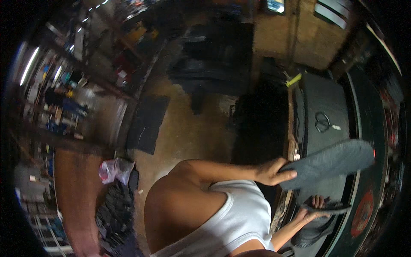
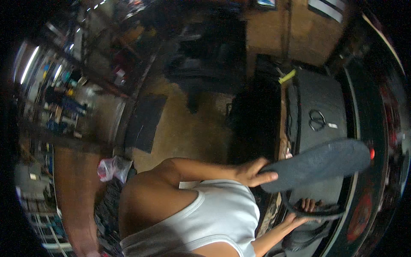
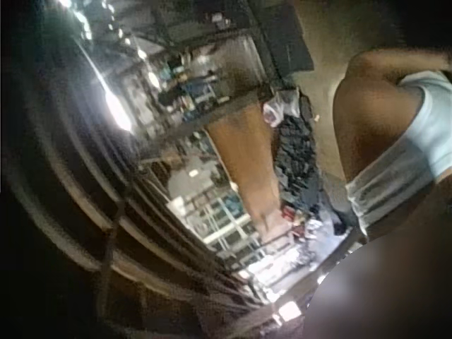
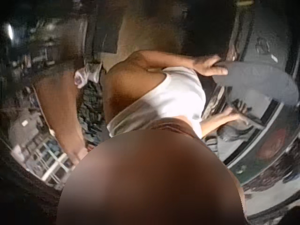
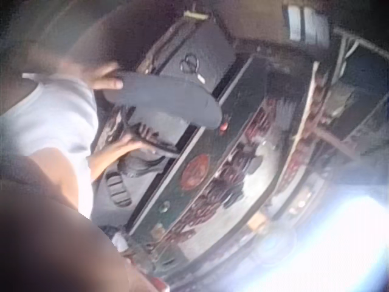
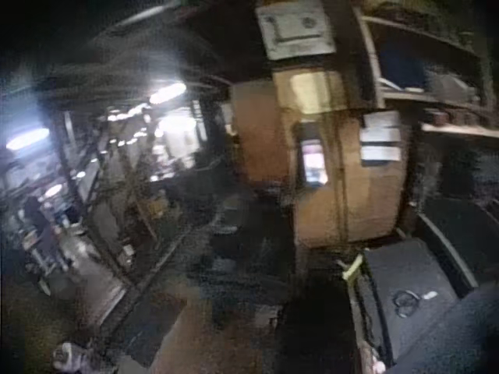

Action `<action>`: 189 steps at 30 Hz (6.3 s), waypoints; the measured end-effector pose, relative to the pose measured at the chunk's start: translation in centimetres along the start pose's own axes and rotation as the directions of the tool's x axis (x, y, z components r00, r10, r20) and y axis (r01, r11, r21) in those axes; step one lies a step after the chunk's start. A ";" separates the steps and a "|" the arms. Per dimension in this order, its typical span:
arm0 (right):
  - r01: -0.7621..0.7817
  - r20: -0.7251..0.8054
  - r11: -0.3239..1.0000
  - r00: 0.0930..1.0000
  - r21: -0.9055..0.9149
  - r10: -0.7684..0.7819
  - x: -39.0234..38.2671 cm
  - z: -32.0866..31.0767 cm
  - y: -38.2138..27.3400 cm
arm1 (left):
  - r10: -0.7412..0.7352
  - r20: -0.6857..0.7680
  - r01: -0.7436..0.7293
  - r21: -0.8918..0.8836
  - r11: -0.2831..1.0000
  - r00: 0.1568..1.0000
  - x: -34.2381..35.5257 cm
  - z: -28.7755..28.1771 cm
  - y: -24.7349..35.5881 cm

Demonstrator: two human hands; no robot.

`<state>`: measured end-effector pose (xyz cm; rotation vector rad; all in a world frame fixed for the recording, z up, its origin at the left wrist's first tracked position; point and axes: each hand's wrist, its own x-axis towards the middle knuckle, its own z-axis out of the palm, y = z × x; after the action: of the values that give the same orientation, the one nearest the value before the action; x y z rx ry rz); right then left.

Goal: The person uses a hydraulic press to cut rubber soles from a tire tread strip using a metal mold. They mark the rubber, position it under the press, operate the machine to cut the shape, and then remove the finished sole. The process is repeated for multiple soles.

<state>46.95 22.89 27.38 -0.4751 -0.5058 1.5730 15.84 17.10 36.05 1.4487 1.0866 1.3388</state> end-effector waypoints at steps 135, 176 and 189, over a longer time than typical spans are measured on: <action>-0.294 -0.278 0.369 -0.307 -0.882 -0.910 -73.2 31.4 42.6 | 0.943 0.317 0.170 -0.929 0.330 -0.097 -67.0 6.1 17.3; -0.637 -0.068 -0.305 0.492 -0.708 -0.868 -148.7 8.6 3.5 | 0.321 -0.464 -0.266 -0.821 -0.505 0.826 -108.1 42.4 58.7; -0.551 -0.286 -0.045 0.500 -0.833 -0.818 -169.6 -6.9 -15.4 | 0.343 -0.462 -0.332 -0.866 -0.374 0.818 -122.9 65.3 57.7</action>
<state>73.68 -145.38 30.60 -2.2299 -0.8099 -0.0092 78.06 -118.42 57.85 0.3012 -0.8305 1.8255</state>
